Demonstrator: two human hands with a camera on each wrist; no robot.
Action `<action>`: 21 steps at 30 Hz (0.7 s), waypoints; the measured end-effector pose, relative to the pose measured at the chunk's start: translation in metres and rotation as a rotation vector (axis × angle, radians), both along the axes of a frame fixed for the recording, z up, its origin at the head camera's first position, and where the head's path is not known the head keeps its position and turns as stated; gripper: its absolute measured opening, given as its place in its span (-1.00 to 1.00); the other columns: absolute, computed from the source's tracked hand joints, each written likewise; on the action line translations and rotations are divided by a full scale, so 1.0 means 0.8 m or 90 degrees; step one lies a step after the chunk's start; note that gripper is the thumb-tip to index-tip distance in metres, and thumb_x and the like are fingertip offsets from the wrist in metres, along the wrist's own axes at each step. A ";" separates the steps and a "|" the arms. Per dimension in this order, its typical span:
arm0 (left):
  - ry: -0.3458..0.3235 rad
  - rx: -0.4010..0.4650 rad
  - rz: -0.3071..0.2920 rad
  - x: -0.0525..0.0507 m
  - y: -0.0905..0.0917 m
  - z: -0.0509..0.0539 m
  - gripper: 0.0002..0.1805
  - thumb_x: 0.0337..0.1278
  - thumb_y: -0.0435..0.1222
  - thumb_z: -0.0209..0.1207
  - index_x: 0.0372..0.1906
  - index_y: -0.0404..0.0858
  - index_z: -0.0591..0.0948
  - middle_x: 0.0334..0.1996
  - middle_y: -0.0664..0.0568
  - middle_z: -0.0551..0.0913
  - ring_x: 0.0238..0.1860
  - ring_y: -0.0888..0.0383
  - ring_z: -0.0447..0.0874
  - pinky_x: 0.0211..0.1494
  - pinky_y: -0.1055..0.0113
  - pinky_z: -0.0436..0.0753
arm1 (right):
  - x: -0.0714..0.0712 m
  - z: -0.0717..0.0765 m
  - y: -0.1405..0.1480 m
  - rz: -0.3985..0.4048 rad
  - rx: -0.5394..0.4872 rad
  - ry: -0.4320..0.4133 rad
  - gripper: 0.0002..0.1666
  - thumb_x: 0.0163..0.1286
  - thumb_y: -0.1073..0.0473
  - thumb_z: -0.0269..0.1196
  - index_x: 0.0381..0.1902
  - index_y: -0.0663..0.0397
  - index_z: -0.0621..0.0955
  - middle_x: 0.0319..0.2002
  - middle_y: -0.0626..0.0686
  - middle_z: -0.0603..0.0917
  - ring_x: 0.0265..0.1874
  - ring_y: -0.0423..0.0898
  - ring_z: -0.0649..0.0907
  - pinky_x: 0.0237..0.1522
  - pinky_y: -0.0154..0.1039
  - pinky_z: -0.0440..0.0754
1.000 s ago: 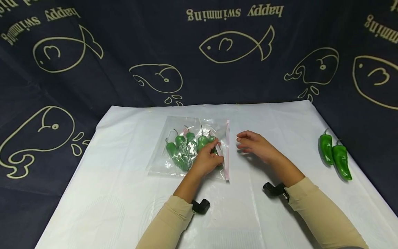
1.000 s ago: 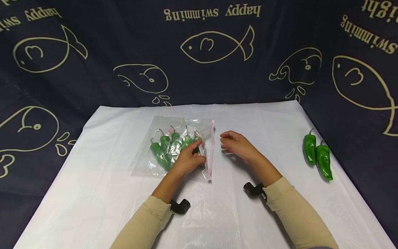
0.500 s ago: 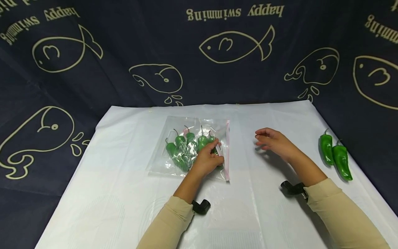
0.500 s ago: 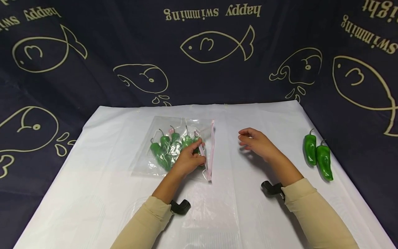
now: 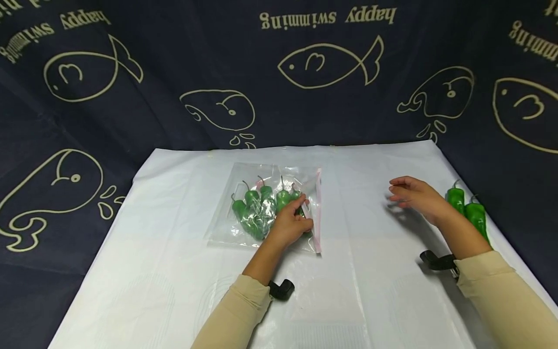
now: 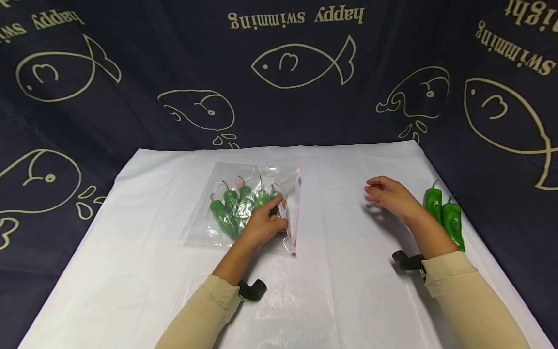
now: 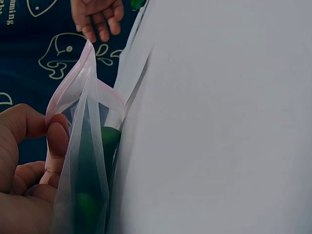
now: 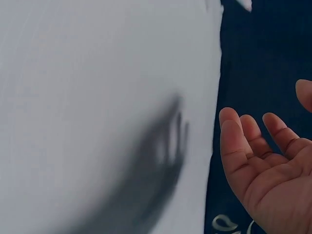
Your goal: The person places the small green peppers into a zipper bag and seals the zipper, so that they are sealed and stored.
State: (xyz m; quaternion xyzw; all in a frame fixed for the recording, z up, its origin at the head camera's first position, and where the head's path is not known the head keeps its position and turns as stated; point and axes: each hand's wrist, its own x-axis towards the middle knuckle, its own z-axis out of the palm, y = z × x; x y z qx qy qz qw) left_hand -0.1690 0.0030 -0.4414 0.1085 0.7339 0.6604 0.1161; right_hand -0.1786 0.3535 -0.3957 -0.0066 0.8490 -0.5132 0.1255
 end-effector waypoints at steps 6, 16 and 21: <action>-0.002 -0.003 0.001 0.000 -0.002 -0.002 -0.09 -0.14 -0.55 0.19 0.50 -0.34 0.24 0.29 -0.12 0.49 -0.58 0.33 0.42 -0.48 0.49 0.45 | -0.004 -0.005 0.022 -0.021 0.031 -0.016 -0.22 0.57 -0.10 0.02 0.41 0.45 0.18 0.35 0.42 0.29 -0.12 -0.39 0.62 -0.08 -0.30 0.61; 0.003 -0.009 -0.002 -0.002 -0.003 -0.001 -0.10 -0.12 -0.55 0.19 0.50 -0.33 0.24 0.28 -0.11 0.49 -0.57 0.33 0.40 -0.49 0.49 0.44 | -0.011 -0.001 0.072 -0.062 0.011 -0.063 -0.18 0.54 -0.16 0.03 0.43 0.35 0.15 0.28 0.17 0.31 -0.15 -0.41 0.62 -0.08 -0.29 0.61; -0.007 -0.012 -0.006 -0.002 -0.003 -0.002 -0.10 -0.10 -0.55 0.18 0.50 -0.31 0.24 0.29 -0.07 0.48 -0.57 0.31 0.40 -0.48 0.47 0.44 | -0.005 0.007 0.098 -0.063 0.041 -0.057 -0.16 0.55 -0.15 0.01 0.41 0.44 0.13 0.27 0.22 0.29 -0.18 -0.41 0.64 -0.12 -0.31 0.64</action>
